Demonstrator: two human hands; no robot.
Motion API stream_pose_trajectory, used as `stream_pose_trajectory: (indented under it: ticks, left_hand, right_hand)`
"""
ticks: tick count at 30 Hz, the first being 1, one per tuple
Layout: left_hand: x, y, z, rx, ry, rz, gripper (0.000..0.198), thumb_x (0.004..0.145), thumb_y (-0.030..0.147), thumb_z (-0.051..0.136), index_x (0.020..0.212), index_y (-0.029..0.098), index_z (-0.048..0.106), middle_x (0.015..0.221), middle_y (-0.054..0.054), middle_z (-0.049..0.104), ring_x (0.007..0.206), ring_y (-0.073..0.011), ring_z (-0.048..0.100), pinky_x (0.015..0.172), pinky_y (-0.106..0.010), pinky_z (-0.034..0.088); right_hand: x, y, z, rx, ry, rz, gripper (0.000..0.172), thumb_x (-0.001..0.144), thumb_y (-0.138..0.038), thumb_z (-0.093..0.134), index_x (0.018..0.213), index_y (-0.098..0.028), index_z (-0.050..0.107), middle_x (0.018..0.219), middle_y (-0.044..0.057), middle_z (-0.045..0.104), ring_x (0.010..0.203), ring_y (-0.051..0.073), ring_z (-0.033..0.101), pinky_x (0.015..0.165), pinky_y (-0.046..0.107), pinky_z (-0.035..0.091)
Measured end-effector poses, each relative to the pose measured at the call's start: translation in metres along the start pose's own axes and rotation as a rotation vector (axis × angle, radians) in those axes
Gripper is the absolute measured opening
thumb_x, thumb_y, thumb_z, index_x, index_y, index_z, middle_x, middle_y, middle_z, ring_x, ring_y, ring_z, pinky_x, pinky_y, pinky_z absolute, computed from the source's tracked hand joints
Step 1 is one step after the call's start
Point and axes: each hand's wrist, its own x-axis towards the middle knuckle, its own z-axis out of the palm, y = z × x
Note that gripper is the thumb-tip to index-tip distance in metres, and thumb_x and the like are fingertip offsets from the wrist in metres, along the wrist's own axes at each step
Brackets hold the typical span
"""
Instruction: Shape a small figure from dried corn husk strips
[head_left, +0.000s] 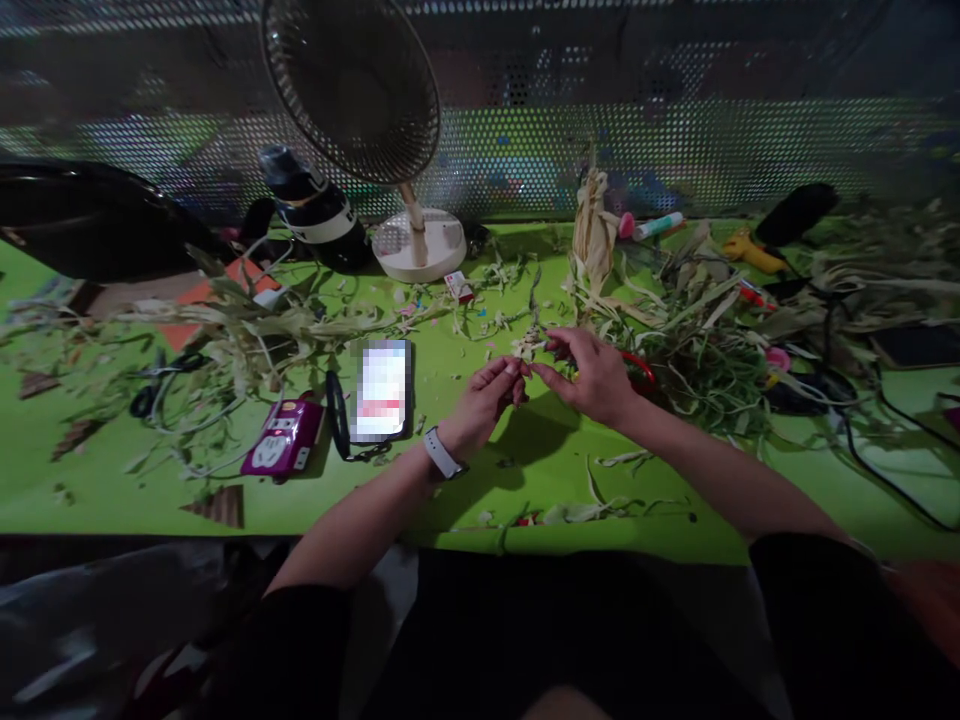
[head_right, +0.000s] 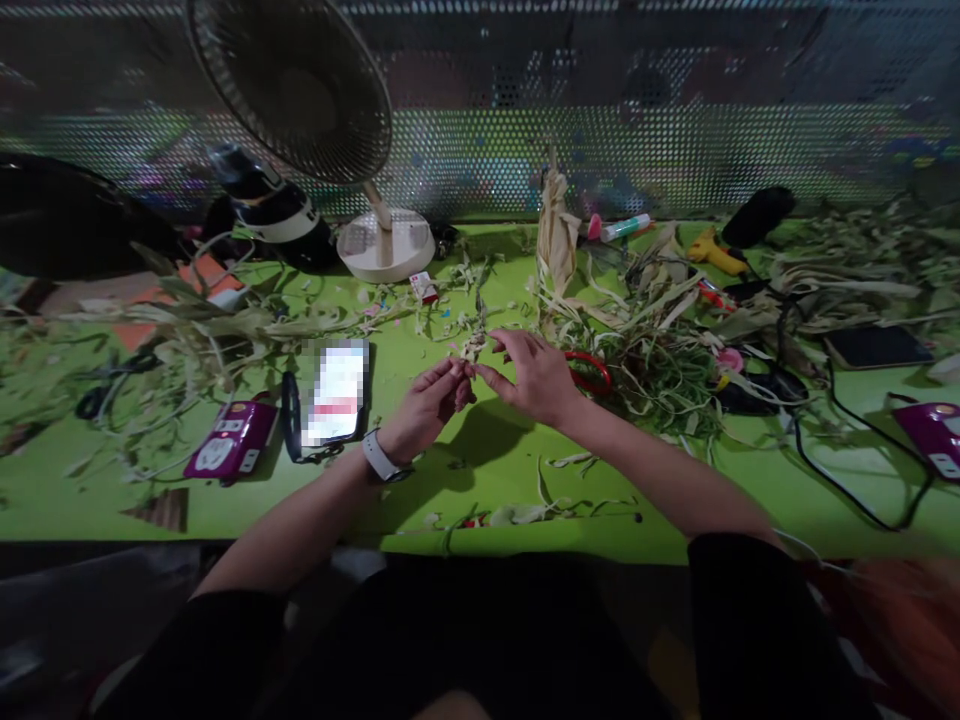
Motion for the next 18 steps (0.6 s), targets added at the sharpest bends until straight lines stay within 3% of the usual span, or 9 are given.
stream_pose_trajectory:
  ticks: [7, 11, 14, 18]
  left_hand:
    - [-0.0017, -0.0038, 0.0019, 0.079, -0.004, 0.003, 0.028, 0.078, 0.042, 0.071, 0.077, 0.016, 0.062, 0.057, 0.006, 0.045, 0.051, -0.0043, 0.039, 0.055, -0.017, 0.038]
    - [-0.0011, -0.0049, 0.0011, 0.054, -0.013, -0.02, 0.029, 0.075, 0.043, 0.073, 0.077, 0.016, 0.063, 0.056, 0.007, 0.04, 0.049, -0.0043, 0.034, 0.054, -0.018, 0.037]
    - [-0.0005, -0.0059, 0.0009, 0.066, -0.027, 0.021, 0.031, 0.075, 0.045, 0.072, 0.079, 0.016, 0.063, 0.054, 0.007, 0.04, 0.048, -0.0042, 0.033, 0.053, -0.019, 0.035]
    - [0.0003, -0.0054, 0.0002, 0.206, -0.035, 0.13, 0.033, 0.08, 0.049, 0.066, 0.082, 0.016, 0.063, 0.055, 0.006, 0.042, 0.049, -0.0049, 0.035, 0.049, -0.019, 0.029]
  right_hand:
    - [-0.0025, 0.0022, 0.0026, -0.355, 0.031, -0.216, 0.03, 0.095, -0.04, 0.048, 0.107, -0.017, 0.062, 0.089, 0.011, 0.073, 0.079, 0.022, 0.067, 0.071, 0.034, 0.049]
    - [-0.0034, 0.0014, 0.0044, -0.389, 0.039, -0.237, 0.027, 0.095, -0.037, 0.049, 0.105, -0.016, 0.063, 0.088, 0.012, 0.074, 0.079, 0.022, 0.067, 0.069, 0.035, 0.048]
    - [-0.0022, 0.0016, 0.0028, -0.219, 0.021, -0.141, 0.027, 0.093, -0.039, 0.052, 0.106, -0.018, 0.062, 0.09, 0.011, 0.073, 0.079, 0.021, 0.068, 0.07, 0.035, 0.05]
    - [0.002, 0.005, -0.0036, 0.282, 0.016, 0.16, 0.035, 0.088, -0.049, 0.057, 0.11, -0.022, 0.054, 0.089, 0.006, 0.07, 0.075, 0.018, 0.066, 0.067, 0.032, 0.053]
